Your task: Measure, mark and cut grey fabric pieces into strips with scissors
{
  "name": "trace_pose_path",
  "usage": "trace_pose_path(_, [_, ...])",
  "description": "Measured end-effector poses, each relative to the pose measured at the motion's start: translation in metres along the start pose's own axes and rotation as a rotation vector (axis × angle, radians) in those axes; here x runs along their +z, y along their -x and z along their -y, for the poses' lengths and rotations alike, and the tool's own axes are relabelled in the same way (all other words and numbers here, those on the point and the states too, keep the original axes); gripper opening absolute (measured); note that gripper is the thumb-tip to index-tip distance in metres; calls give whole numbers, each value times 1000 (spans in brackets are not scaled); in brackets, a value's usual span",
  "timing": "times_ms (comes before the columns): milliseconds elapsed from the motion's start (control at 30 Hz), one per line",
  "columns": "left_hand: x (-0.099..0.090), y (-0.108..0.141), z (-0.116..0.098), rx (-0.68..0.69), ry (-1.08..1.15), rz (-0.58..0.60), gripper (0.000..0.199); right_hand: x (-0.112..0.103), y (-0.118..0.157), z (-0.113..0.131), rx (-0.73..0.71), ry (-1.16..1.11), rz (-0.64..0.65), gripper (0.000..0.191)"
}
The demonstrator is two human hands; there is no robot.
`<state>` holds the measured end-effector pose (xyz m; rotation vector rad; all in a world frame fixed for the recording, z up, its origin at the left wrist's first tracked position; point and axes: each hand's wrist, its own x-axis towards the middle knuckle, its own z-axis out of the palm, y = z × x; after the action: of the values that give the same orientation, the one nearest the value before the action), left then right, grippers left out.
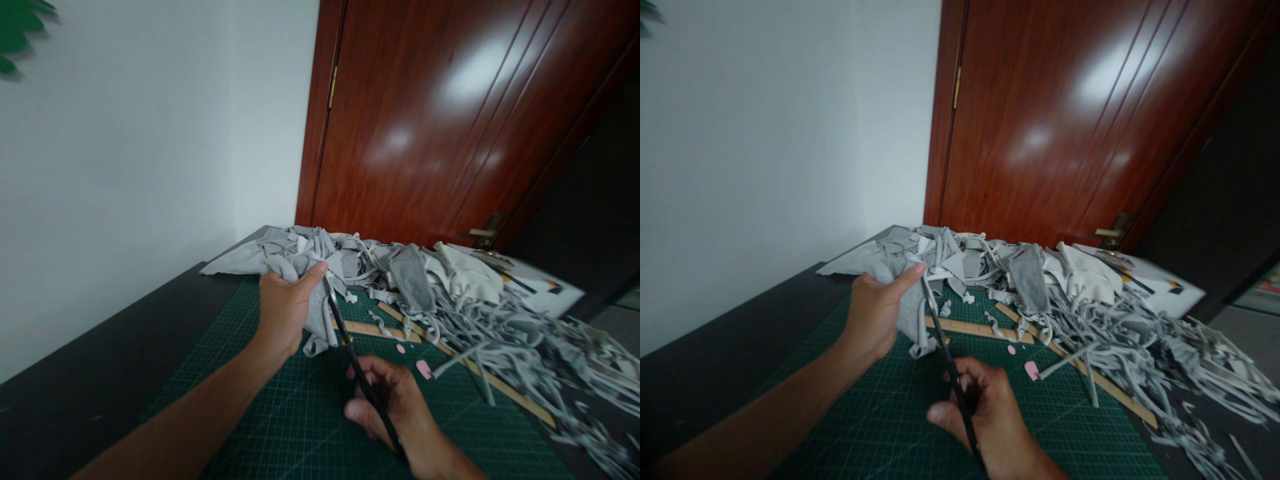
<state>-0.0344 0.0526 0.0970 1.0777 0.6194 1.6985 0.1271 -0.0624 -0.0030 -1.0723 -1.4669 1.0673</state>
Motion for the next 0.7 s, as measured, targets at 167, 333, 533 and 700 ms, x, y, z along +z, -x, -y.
trace_pose_path(167, [-1,-1,1,14,20,9,30,2,-1,0,7,17,-12,45])
trace_pose_path(333, [-1,-1,0,2,24,2,29,2,0,-3,20,46,-20,45])
trace_pose_path(533, [1,-2,-1,-25,29,-7,31,2,0,-2,-1,75,-24,45])
trace_pose_path(700, [0,-3,-2,-88,133,-21,30,3,1,-4,20,45,-31,43])
